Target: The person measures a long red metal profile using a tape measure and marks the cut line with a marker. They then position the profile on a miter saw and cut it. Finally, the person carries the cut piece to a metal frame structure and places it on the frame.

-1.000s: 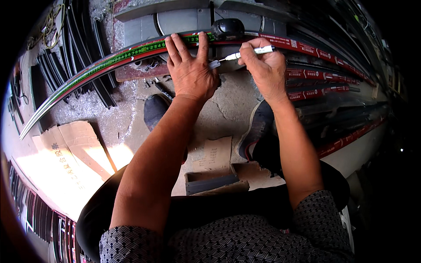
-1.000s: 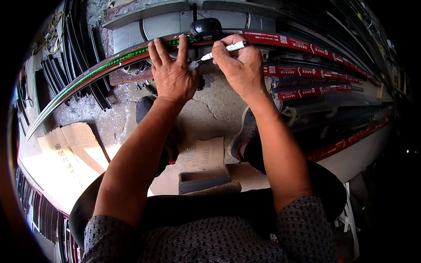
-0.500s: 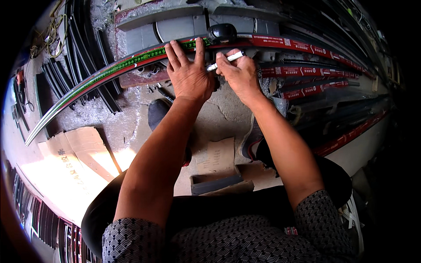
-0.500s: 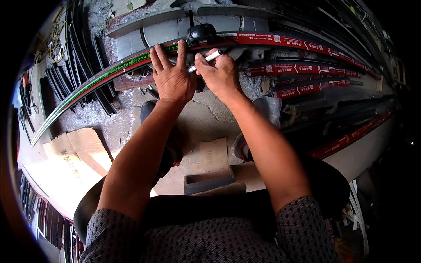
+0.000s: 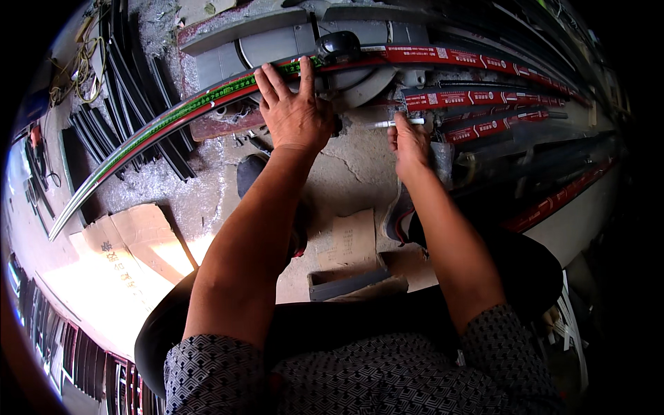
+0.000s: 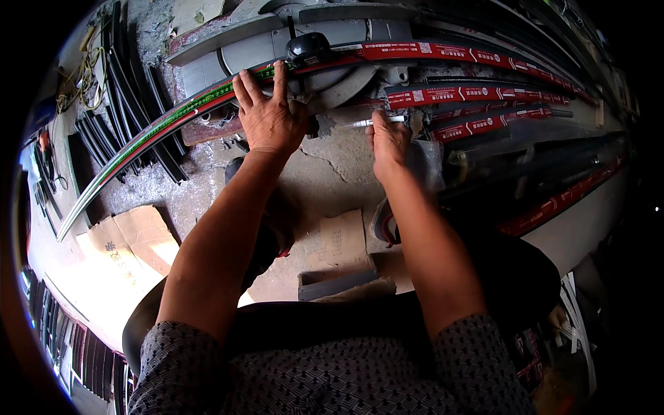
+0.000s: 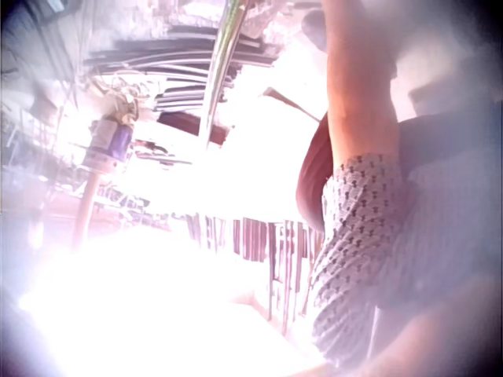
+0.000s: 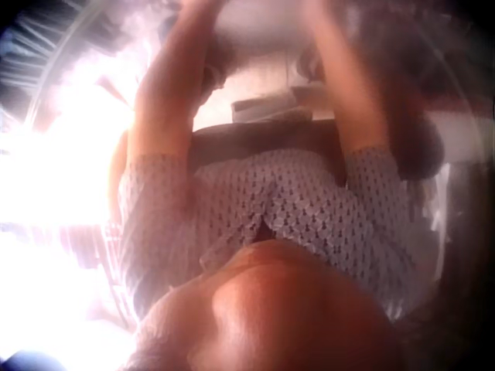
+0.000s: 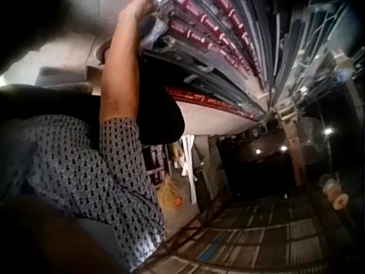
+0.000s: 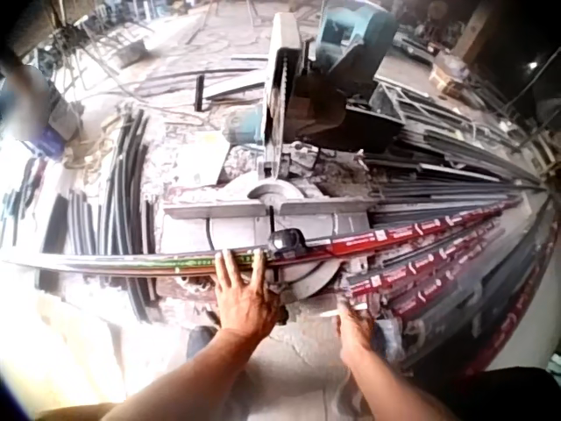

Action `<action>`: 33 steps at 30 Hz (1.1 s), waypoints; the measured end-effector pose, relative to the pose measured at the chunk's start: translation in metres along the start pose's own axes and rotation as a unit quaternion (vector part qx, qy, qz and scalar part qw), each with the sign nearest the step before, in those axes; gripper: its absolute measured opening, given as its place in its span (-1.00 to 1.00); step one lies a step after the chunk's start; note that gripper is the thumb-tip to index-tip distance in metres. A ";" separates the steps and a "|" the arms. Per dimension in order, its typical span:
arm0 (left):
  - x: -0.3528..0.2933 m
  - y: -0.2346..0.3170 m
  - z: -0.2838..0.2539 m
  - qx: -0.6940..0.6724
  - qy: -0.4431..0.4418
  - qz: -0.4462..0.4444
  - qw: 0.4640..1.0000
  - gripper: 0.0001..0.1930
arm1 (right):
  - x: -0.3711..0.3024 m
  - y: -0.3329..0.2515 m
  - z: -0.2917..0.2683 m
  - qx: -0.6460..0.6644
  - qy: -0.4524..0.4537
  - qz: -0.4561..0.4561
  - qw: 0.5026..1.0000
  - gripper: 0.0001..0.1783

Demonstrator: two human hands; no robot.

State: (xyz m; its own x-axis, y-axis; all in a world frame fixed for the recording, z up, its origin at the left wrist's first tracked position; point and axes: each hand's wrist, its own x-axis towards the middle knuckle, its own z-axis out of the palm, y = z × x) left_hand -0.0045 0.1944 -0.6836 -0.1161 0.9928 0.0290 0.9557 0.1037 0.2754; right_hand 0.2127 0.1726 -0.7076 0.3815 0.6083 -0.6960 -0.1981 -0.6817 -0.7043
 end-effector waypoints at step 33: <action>0.008 -0.005 -0.048 0.017 -0.026 -0.011 0.999 -0.20 | -0.003 -0.108 0.111 -0.476 -0.113 -0.466 0.737 -0.43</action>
State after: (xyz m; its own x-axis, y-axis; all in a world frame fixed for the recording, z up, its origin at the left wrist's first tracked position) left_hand -0.0233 0.1985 -0.6382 -0.1240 0.9919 -0.0280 0.9620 0.1271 0.2417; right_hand 0.1324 0.2892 -0.6451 -0.2305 0.9717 -0.0523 0.8189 0.1646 -0.5498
